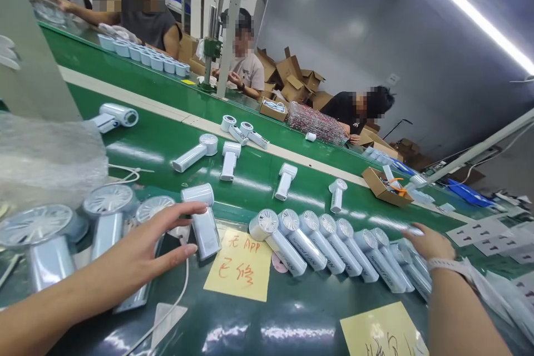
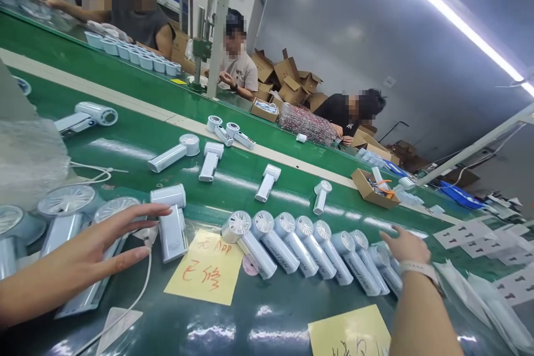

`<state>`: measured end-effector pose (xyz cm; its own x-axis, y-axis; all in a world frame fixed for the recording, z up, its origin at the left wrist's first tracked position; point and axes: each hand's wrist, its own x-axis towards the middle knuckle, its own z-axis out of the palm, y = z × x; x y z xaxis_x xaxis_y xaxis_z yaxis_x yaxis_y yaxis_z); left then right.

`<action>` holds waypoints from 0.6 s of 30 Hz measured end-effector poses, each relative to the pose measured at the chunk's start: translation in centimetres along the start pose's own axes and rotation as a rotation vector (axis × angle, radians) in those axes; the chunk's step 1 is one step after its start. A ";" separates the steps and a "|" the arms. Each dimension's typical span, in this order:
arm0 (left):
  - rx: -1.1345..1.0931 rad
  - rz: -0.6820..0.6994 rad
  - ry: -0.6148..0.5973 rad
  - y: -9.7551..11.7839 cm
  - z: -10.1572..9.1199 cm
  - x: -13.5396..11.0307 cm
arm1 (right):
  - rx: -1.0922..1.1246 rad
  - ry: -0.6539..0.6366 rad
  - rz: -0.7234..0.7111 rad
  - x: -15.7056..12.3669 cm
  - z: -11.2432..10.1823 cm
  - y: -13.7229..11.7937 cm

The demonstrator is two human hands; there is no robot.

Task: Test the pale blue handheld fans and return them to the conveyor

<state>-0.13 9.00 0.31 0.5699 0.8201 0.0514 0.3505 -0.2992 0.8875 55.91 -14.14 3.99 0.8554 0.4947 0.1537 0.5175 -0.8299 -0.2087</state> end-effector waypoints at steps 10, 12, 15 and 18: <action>-0.140 0.116 0.059 -1.6 1.0 -0.6 | -0.149 -0.442 -0.242 -0.1 9.3 -23.9; -0.106 0.150 -0.011 -1.7 0.6 -0.6 | -0.193 -0.460 -0.274 -1.9 10.0 -27.1; -0.050 0.149 -0.087 -0.9 0.3 -1.0 | -0.249 -0.474 -0.327 -4.8 10.3 -30.6; -0.086 0.101 -0.127 0.0 0.4 -1.3 | -0.272 -0.455 -0.370 -7.0 9.3 -32.5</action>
<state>-0.60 7.77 0.07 0.6903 0.7181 0.0884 0.2249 -0.3291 0.9171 33.32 11.78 0.69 0.5770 0.7712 -0.2689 0.8069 -0.5893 0.0413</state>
